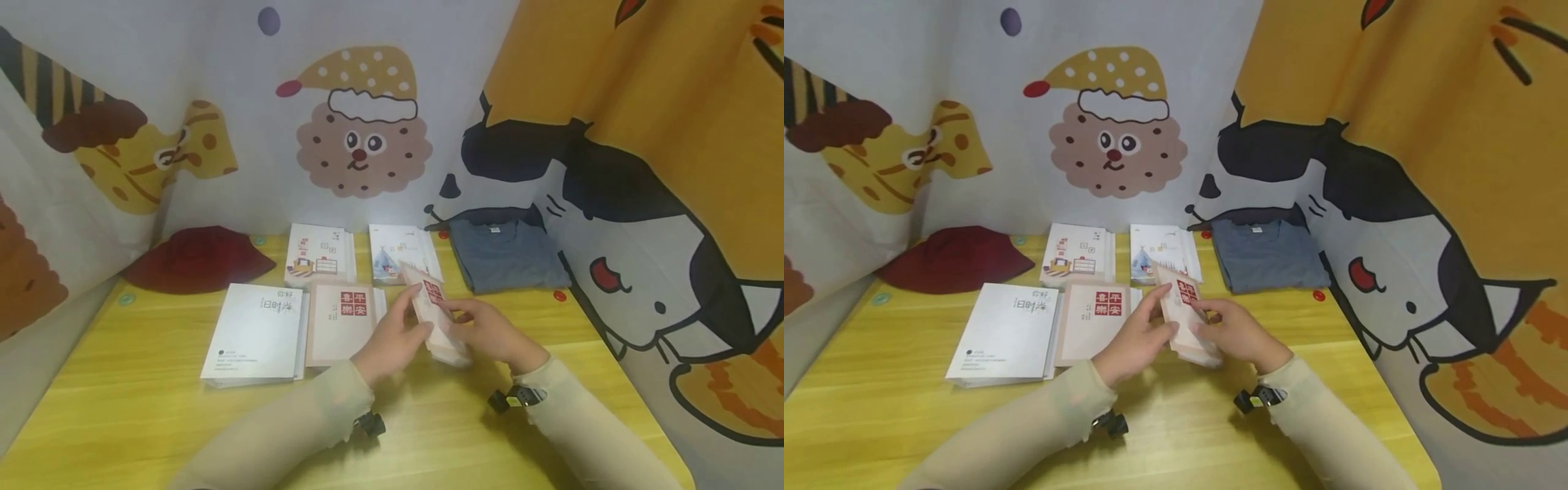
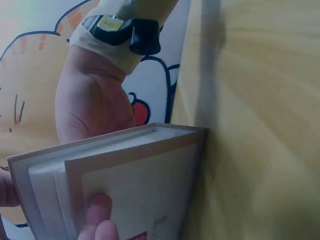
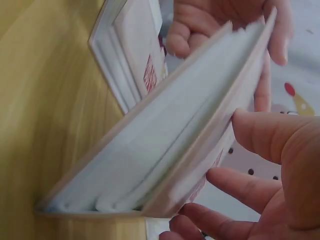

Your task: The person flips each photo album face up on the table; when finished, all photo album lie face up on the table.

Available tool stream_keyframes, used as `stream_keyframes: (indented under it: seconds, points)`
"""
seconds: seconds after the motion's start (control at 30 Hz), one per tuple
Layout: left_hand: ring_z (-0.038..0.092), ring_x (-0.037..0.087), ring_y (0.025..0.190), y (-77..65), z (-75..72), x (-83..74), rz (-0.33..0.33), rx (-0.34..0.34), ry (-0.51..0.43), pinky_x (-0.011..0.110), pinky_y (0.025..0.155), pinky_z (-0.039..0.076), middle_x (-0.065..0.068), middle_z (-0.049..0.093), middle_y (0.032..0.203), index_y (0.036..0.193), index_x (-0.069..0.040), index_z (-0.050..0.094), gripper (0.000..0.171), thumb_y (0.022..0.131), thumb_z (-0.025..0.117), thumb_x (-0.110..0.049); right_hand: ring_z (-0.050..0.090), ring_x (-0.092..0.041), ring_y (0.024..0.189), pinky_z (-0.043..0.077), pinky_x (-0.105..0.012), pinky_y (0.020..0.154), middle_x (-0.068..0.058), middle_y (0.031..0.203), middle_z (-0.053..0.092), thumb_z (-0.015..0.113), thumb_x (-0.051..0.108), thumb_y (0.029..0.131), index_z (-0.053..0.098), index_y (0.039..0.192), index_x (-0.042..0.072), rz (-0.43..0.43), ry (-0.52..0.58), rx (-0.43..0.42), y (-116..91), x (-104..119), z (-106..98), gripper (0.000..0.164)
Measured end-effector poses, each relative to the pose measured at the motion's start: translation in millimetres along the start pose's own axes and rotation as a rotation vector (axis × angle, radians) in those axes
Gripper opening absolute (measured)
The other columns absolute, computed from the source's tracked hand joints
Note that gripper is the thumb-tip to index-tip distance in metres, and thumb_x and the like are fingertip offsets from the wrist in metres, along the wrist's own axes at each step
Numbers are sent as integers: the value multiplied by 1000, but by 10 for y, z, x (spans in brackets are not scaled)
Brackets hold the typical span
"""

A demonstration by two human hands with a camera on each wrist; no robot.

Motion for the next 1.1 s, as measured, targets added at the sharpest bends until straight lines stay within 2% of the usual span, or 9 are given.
stream_keyframes:
  seconds: [0.1, 0.27, 0.43, 0.57, 0.7, 0.87, 0.93, 1.03, 1.1]
  points:
    - [50, 35, 145, -17, -19, -68, 14, 14, 15, 52, 119, 45, 16, 44, 164, 169, -26, 21, 76, 105, 61, -31, 67, -36, 112, 62, -36, 81, -19, 142, 64, 73, 20, 99, 66, 143, 10, -28, 20, 14, -39, 71, 1, 46]
    - [65, 33, 127, -19, -7, -126, 13, 42, 10, 45, 105, 57, 18, 40, 166, 170, -31, 17, 80, 105, 63, -38, 68, -37, 117, 63, -38, 88, -18, 150, 60, 72, 29, 101, 63, 145, 7, -92, 69, 13, -75, 151, -1, 50]
    - [70, 29, 119, -14, 32, -143, 32, 78, -1, 44, 99, 60, 16, 39, 166, 170, -37, 11, 81, 106, 61, -44, 69, -39, 118, 63, -46, 93, -23, 153, 54, 62, 26, 108, 54, 151, 2, -138, 295, 38, -89, 199, 6, 50]
    - [70, 29, 119, -3, 64, -122, 44, 99, 9, 42, 97, 61, 11, 39, 168, 170, -39, 9, 78, 108, 57, -42, 61, -47, 129, 61, -57, 94, -30, 156, 47, 50, 27, 113, 39, 160, 2, -92, 410, 51, -119, 196, -25, 54]
    - [69, 35, 120, 12, 116, -70, 50, 157, 22, 45, 91, 63, 11, 40, 167, 170, -39, 11, 74, 110, 55, -40, 54, -55, 133, 63, -59, 86, -34, 158, 39, 50, 32, 112, 19, 169, 13, -42, 380, 48, -158, 222, -97, 67]
    - [69, 38, 118, 15, 200, 58, -3, 266, 19, 49, 80, 65, 13, 45, 164, 170, -39, 12, 72, 111, 54, -37, 61, -54, 124, 67, -49, 76, -33, 162, 30, 65, 25, 105, 10, 171, 31, -27, 295, 46, -173, 259, -186, 86]
    - [72, 37, 109, 20, 218, 105, -25, 281, 44, 48, 78, 65, 13, 47, 162, 170, -38, 13, 73, 110, 55, -39, 65, -52, 119, 67, -47, 74, -33, 162, 29, 68, 18, 102, 13, 171, 32, -23, 268, 46, -175, 257, -225, 90]
    - [69, 37, 118, 25, 238, 161, -48, 295, 119, 54, 94, 61, 14, 49, 161, 171, -32, 15, 75, 108, 55, -44, 68, -45, 115, 67, -46, 77, -32, 161, 36, 70, 15, 98, 27, 168, 24, -27, 164, 44, -173, 226, -287, 83]
    - [64, 36, 128, 26, 248, 189, -57, 302, 174, 54, 107, 55, 16, 50, 159, 171, -26, 16, 77, 108, 57, -44, 66, -42, 120, 64, -51, 87, -29, 158, 44, 73, 19, 97, 41, 163, 18, -26, 59, 35, -163, 187, -324, 72]
Point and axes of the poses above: each hand's wrist, its own y-axis towards the middle knuckle, its own z-axis out of the palm, x = y × z, the point moved 5 cm from there along y, towards the middle knuckle
